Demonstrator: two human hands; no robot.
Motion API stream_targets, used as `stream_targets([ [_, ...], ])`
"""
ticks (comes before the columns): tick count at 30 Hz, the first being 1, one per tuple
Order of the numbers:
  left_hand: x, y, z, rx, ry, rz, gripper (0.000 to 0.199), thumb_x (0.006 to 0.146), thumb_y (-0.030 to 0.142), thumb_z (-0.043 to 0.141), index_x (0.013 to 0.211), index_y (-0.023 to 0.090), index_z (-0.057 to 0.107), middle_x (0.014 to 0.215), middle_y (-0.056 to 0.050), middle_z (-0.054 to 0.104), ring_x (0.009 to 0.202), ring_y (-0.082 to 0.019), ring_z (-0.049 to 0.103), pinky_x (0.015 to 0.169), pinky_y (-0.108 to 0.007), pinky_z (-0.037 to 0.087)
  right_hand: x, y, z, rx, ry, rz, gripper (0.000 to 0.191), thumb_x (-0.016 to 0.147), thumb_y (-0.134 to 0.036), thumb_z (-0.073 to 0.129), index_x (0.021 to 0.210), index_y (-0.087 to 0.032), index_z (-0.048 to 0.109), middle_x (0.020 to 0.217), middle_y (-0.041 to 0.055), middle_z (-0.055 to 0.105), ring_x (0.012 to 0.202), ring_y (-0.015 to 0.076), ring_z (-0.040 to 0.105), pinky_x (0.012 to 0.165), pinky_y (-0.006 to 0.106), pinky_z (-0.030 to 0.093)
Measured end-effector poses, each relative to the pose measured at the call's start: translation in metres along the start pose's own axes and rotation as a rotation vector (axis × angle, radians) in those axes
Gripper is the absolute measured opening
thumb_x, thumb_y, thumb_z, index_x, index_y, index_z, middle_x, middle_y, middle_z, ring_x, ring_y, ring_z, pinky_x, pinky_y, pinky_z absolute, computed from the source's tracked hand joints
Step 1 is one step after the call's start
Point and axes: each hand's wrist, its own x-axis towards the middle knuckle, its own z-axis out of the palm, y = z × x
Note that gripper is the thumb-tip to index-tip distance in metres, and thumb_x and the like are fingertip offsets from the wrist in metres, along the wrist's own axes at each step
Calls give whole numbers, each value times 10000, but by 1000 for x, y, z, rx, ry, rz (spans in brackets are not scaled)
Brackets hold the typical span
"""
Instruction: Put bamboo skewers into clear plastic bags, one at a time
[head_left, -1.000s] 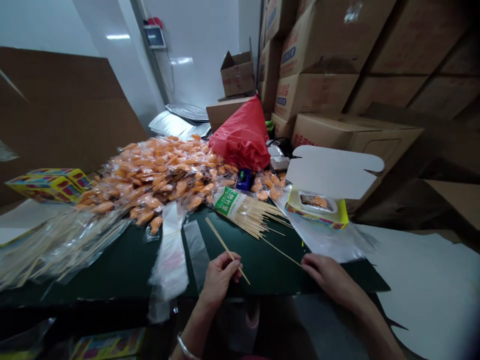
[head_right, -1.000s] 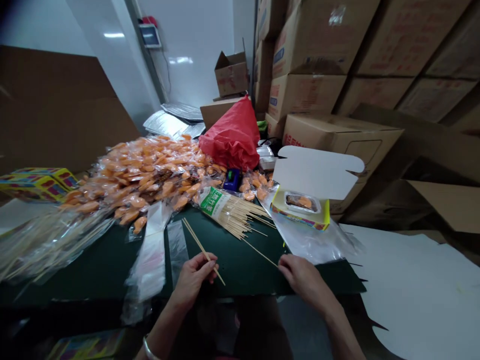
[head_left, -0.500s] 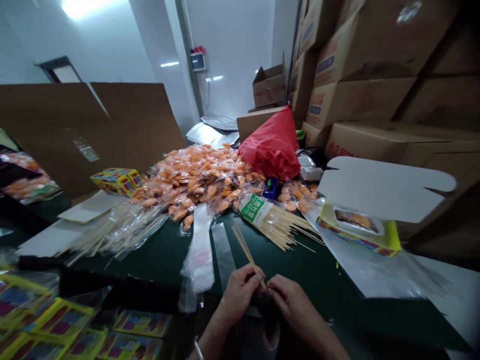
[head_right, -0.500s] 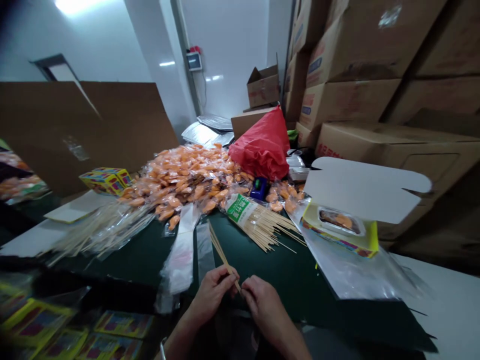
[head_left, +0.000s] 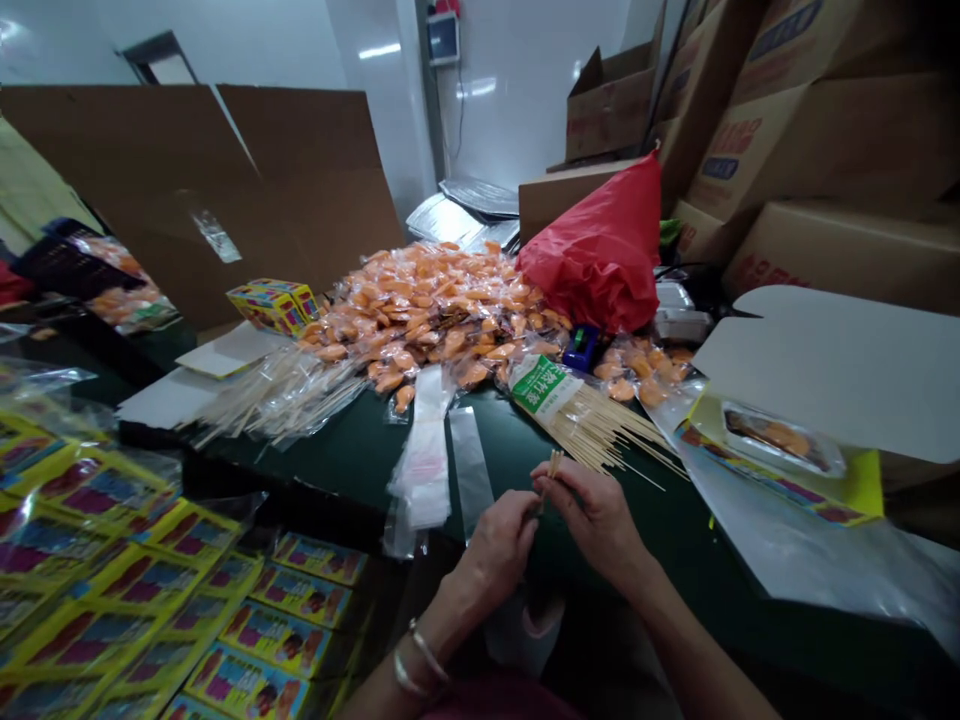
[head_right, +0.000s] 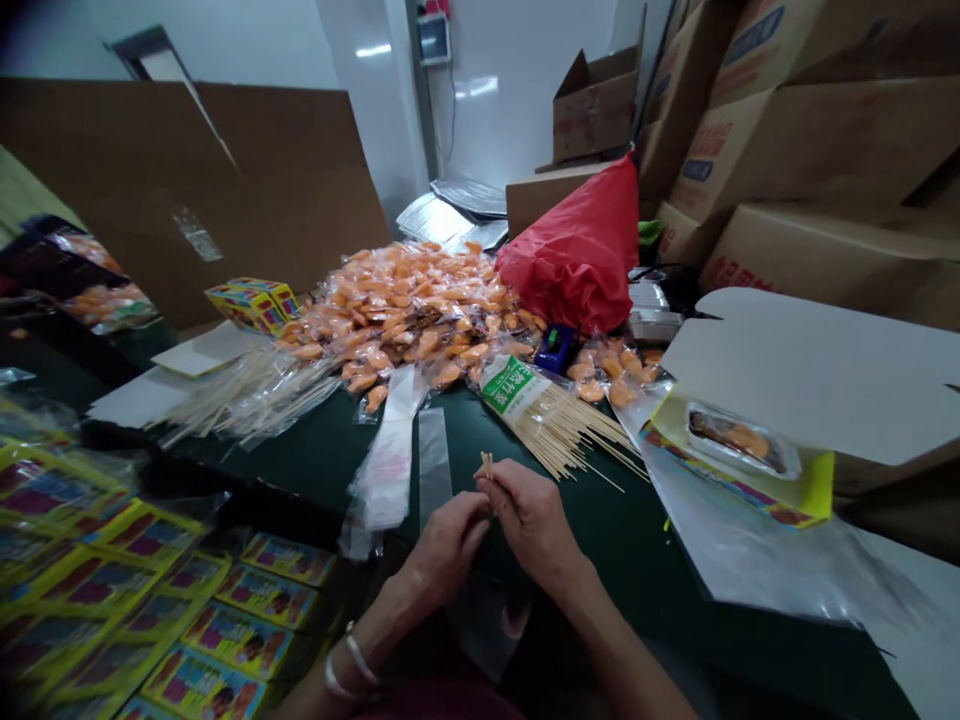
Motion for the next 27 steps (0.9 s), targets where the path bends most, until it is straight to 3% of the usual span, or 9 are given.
stream_targets([
  [2,-27,-3,-17,-73,32,-142,144,840,214,473,853,176,611,791,-34,617,752,-161,564,712,-264,436,0,7,-3,28,5,44,181,910,-292,490,887,-193,641,791,24,659,665,135,602,638,233,475],
  [5,-70,-19,-31,-350,72,-509,190,797,353,556,794,166,594,643,6,570,567,-121,521,530,-223,401,1,16,-7,108,-2,101,208,899,-333,511,868,-184,652,758,18,657,597,119,572,588,220,463],
  [7,-88,-30,-27,-593,135,-732,298,719,427,637,835,157,583,675,5,586,535,-105,519,471,-201,379,6,17,-8,143,-23,106,224,896,-348,513,855,-180,655,714,7,642,577,115,559,572,217,455],
  [9,-92,-37,-16,-777,190,-850,409,661,476,687,878,147,580,735,-12,611,552,-99,546,460,-186,379,12,13,-9,148,-64,75,232,899,-346,509,837,-177,655,676,-3,620,570,113,550,563,213,441],
  [15,-61,-32,-1,-827,218,-860,508,681,613,611,742,109,598,548,-9,586,446,-100,551,440,-186,365,27,-2,-16,-95,-304,-99,284,927,-288,466,713,-172,611,670,9,607,684,134,535,643,223,387],
  [22,-61,-31,-4,-849,334,-774,318,688,419,640,576,138,541,393,58,428,390,-83,477,416,-176,319,3,16,1,-170,-606,80,307,941,-235,380,727,-164,589,642,0,577,580,106,496,561,195,334],
  [27,-67,-35,-13,-815,325,-808,341,698,461,634,626,141,542,430,59,461,404,-77,488,426,-168,337,-11,20,12,-208,-684,96,250,938,-242,389,1058,-219,607,686,-3,628,605,118,547,562,197,316],
])
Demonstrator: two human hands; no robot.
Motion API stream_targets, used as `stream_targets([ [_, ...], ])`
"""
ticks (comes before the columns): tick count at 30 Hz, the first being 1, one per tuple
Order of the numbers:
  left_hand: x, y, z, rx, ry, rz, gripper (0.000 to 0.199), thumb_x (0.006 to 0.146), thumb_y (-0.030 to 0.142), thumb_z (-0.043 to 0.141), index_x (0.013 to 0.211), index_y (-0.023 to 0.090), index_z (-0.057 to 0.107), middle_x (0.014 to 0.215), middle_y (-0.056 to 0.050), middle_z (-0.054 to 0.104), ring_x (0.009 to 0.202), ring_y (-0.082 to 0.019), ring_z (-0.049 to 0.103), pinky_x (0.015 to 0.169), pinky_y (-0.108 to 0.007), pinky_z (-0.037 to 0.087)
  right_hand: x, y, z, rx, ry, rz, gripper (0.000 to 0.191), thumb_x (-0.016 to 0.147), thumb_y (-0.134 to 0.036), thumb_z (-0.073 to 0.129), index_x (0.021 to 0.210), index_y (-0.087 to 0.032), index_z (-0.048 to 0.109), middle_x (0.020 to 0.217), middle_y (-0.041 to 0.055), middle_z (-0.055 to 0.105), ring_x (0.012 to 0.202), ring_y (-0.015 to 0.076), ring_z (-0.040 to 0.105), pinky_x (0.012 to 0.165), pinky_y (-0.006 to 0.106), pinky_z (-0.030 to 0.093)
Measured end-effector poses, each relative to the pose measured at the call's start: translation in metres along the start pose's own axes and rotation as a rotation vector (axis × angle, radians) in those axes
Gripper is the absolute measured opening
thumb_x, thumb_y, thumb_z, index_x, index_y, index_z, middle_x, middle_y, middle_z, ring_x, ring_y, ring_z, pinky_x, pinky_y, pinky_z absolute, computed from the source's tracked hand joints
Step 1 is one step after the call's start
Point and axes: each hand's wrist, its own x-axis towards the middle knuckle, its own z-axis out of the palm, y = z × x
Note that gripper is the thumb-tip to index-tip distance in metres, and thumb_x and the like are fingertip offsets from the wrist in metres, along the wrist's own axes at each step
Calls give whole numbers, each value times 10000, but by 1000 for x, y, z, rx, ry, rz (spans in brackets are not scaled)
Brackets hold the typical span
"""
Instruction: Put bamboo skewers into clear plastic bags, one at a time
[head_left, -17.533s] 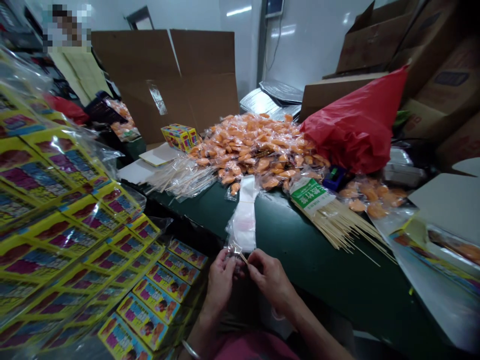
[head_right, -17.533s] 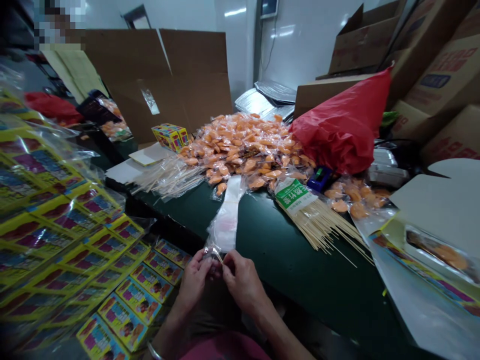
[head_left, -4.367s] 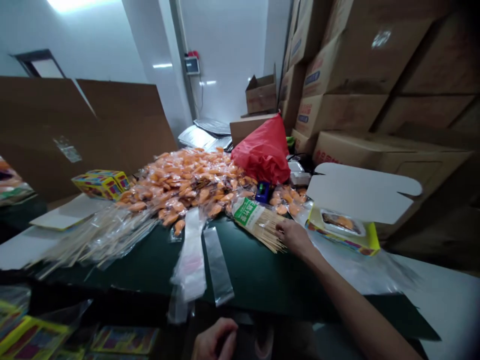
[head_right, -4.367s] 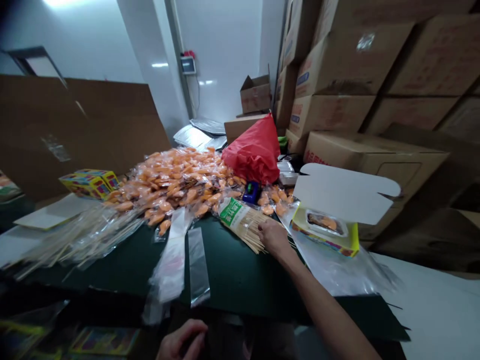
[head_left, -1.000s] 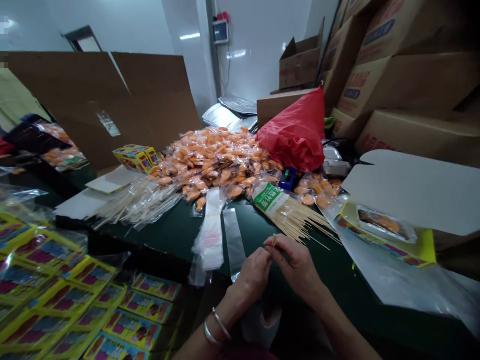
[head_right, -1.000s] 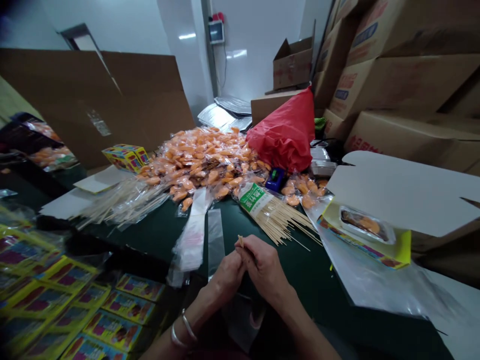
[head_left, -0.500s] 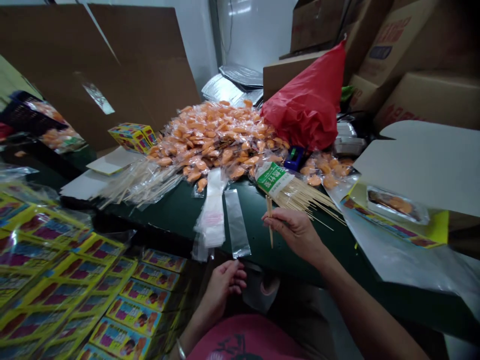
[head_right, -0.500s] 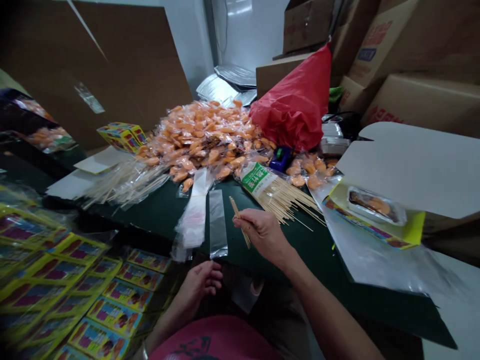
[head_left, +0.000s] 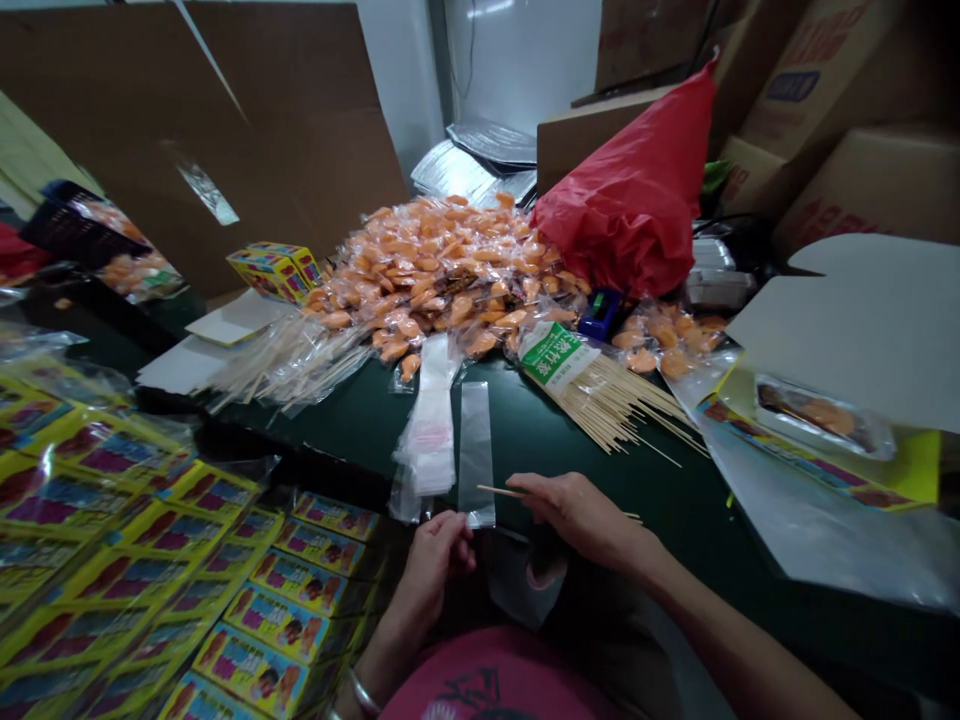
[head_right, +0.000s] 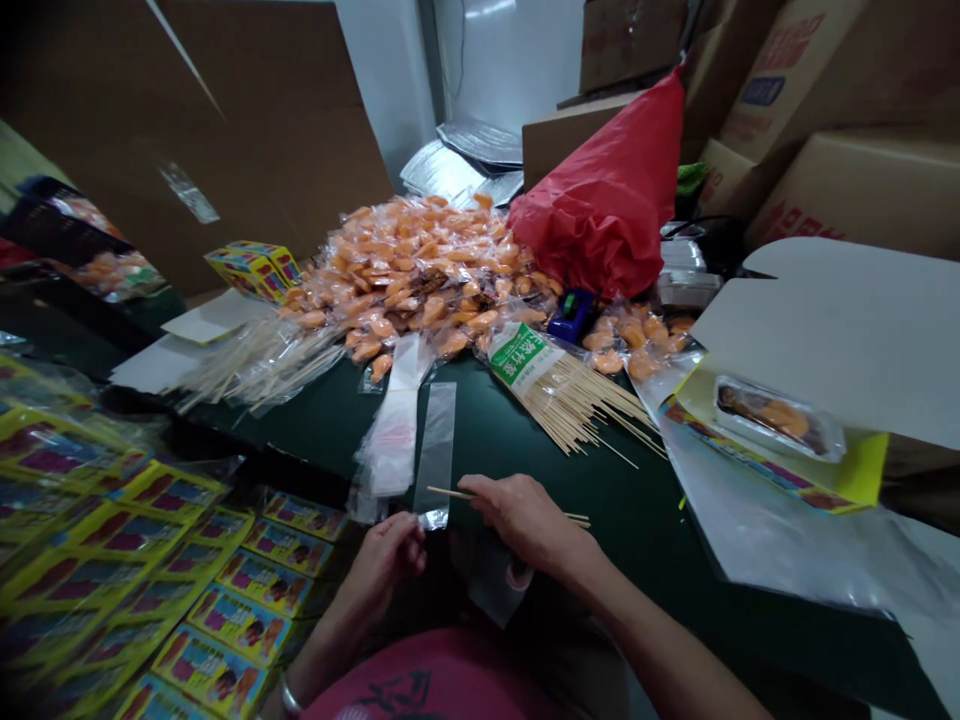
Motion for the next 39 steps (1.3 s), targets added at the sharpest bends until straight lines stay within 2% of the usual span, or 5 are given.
stream_targets([
  [5,-1,-1,2,20,10,-132,455,640,550,670,786,129,580,632,-15,632,461,-93,573,441,-179,393,3,-4,9,-157,-86,-13,222,913,-190,414,896,-217,633,680,-7,621,606,115,544,540,211,273],
  [11,-1,-3,12,-9,-16,-71,370,604,456,711,701,136,551,551,5,607,423,-92,558,425,-176,385,10,-19,7,-457,-171,-26,168,901,-228,463,884,-209,629,841,41,624,664,152,595,529,244,267],
  [22,-4,0,12,-25,-63,-32,307,667,425,659,711,137,564,544,16,593,430,-85,552,433,-169,383,6,-38,2,-597,-152,116,166,899,-178,442,924,-222,600,864,45,609,698,200,651,535,254,346],
  [33,-4,-3,24,-64,-142,-30,316,674,425,634,733,117,593,581,-18,616,423,-91,553,447,-189,380,6,-38,15,-515,-70,311,253,858,-101,452,1062,-212,552,945,63,560,682,170,616,558,242,333],
  [39,-6,-1,19,-93,-155,-60,266,682,375,597,764,122,594,563,-5,607,420,-93,555,443,-185,374,-13,-38,9,-237,-87,126,231,909,-161,413,949,-222,632,799,24,568,703,129,577,583,216,322],
])
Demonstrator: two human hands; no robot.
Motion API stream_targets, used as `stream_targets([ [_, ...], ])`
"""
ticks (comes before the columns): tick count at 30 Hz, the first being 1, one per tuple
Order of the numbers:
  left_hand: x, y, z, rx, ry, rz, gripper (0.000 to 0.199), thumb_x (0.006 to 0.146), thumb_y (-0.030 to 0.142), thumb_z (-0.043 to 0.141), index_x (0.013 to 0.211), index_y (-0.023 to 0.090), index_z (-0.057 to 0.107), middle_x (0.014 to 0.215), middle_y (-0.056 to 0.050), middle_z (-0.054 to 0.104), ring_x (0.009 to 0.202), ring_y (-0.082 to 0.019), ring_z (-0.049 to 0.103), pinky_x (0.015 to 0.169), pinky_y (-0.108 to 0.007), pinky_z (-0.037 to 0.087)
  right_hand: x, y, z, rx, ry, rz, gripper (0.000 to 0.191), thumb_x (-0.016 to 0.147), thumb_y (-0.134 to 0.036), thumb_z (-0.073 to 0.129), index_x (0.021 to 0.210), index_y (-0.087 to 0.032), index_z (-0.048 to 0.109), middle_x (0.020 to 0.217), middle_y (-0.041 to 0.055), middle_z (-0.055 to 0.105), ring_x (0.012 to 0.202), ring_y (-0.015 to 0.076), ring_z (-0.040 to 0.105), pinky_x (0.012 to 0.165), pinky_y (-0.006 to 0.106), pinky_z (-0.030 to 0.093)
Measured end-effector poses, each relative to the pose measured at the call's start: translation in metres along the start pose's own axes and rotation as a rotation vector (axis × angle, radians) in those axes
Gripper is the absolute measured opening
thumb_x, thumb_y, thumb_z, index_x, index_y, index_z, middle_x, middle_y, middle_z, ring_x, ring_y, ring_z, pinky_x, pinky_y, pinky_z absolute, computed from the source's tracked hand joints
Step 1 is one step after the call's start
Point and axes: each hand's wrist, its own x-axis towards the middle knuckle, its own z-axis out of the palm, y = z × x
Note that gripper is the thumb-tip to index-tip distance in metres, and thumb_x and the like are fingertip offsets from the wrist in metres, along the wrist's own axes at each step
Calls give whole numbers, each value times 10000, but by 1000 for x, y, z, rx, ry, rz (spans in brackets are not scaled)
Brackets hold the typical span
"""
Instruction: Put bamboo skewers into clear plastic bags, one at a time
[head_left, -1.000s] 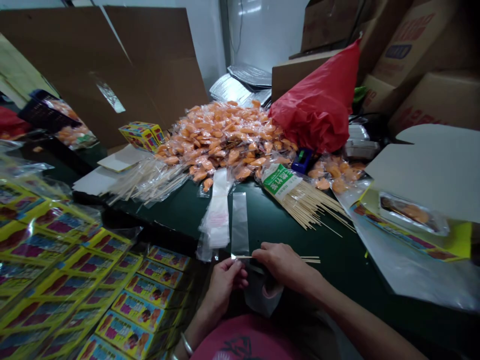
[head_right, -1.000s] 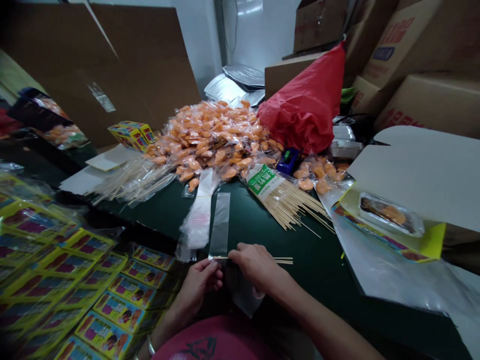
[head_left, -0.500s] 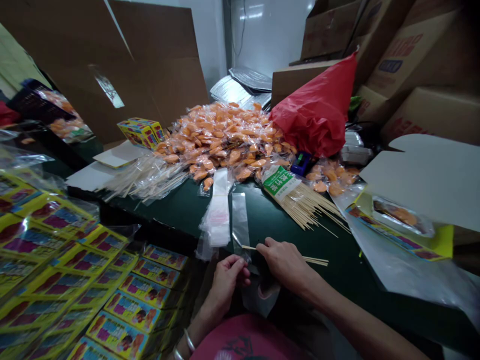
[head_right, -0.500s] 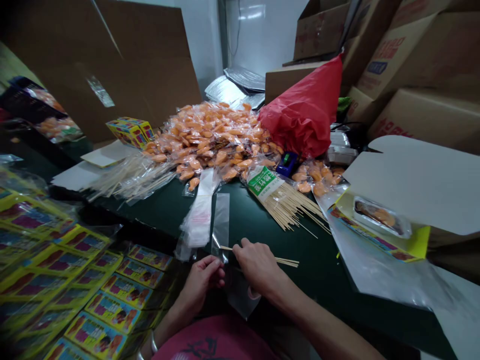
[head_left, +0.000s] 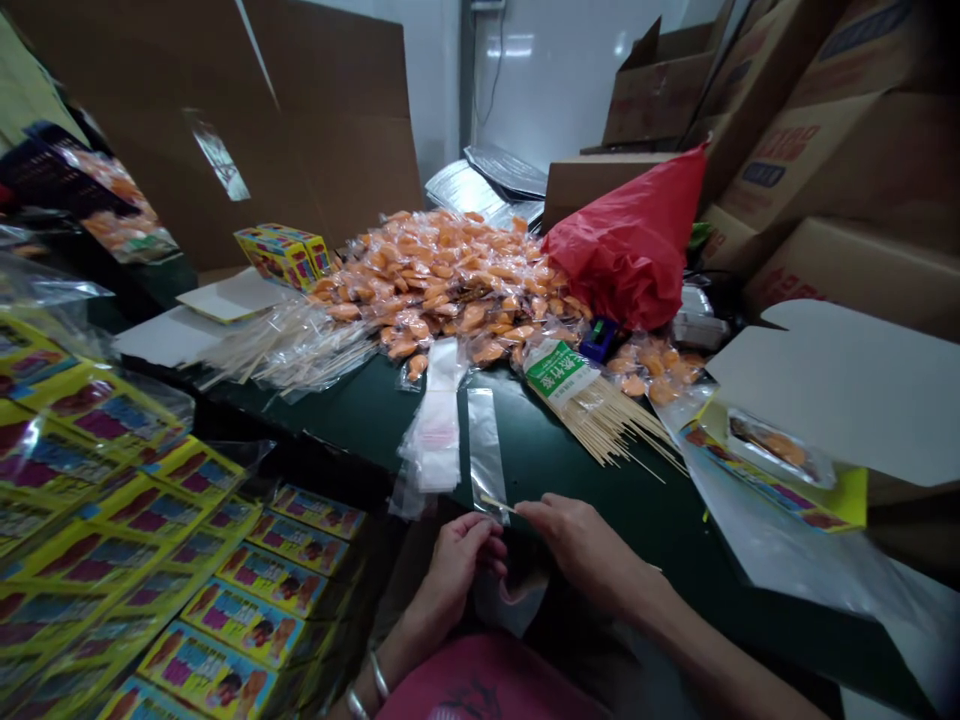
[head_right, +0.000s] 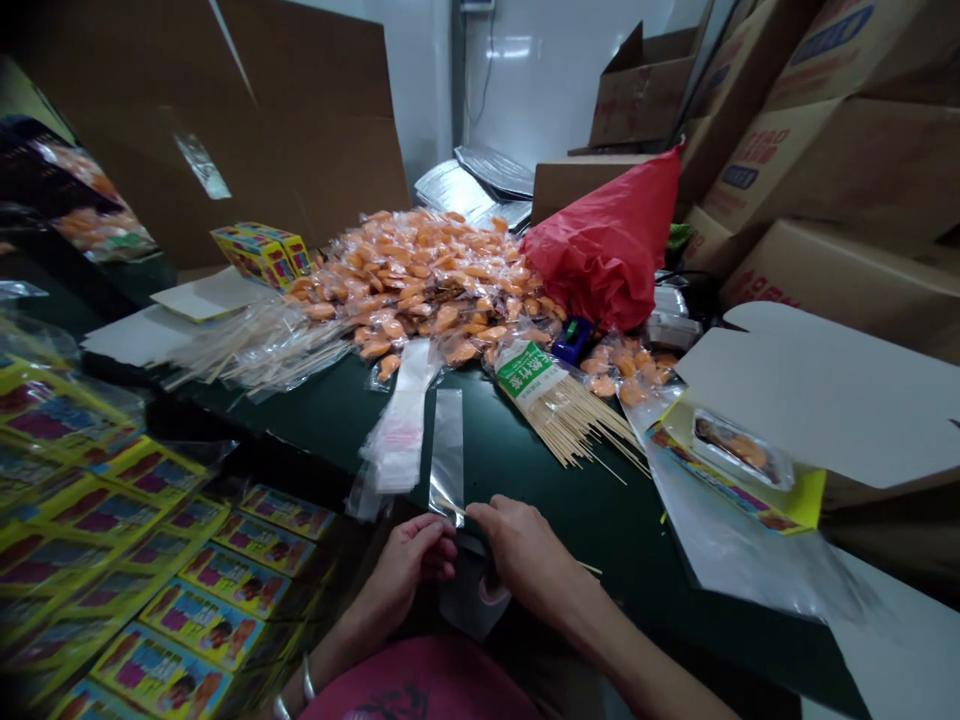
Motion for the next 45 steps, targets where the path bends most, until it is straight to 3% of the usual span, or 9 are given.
stream_targets([
  [4,-1,1,-2,-18,-15,-10,249,672,365,591,758,132,579,542,8,597,419,-94,550,453,-191,396,-3,1,-2,-110,-94,-4,184,875,-169,470,905,-224,644,782,25,584,662,134,581,547,231,286],
  [11,2,-2,-4,5,3,4,271,688,404,588,742,138,572,544,9,594,422,-97,553,455,-193,403,2,-3,-1,-346,-86,81,252,867,-137,478,1087,-224,562,918,68,603,699,179,640,548,237,330],
  [18,1,-6,1,51,0,3,271,693,407,592,743,141,587,548,-4,601,422,-102,549,447,-192,386,16,-12,6,-347,-70,117,255,852,-123,504,1099,-178,526,904,99,635,747,248,662,584,274,403],
  [24,-3,1,-14,186,1,112,282,726,435,565,660,160,565,494,13,543,448,-117,533,445,-198,396,25,7,-4,-229,62,238,285,906,-93,363,1079,-205,561,935,81,666,831,199,648,666,254,400],
  [30,-3,42,-28,579,124,386,261,712,346,590,522,171,549,532,6,551,481,-113,518,492,-208,426,11,30,-4,48,180,217,293,911,-133,383,1087,-205,605,942,65,684,890,175,627,732,232,391],
  [32,0,56,-28,572,187,441,246,662,299,623,480,168,524,562,-2,571,534,-121,541,545,-215,458,6,34,-4,118,214,199,299,910,-143,379,1091,-201,610,932,65,686,878,175,628,731,235,394],
  [36,11,79,-25,420,223,387,222,608,269,655,516,166,482,590,6,592,563,-126,568,582,-244,506,-3,41,-3,229,257,173,296,897,-146,387,1066,-197,624,907,66,687,870,178,625,730,242,398],
  [42,60,130,-19,502,152,376,349,510,227,704,822,150,567,604,21,597,560,-131,586,558,-270,513,-19,52,2,351,320,138,281,892,-159,389,1031,-189,631,850,57,677,791,170,615,701,241,405],
  [45,92,177,-11,619,194,439,237,504,221,671,703,123,588,575,3,573,546,-125,562,550,-266,493,-27,57,2,392,375,111,270,892,-163,390,1008,-183,633,802,42,661,729,159,598,672,237,404],
])
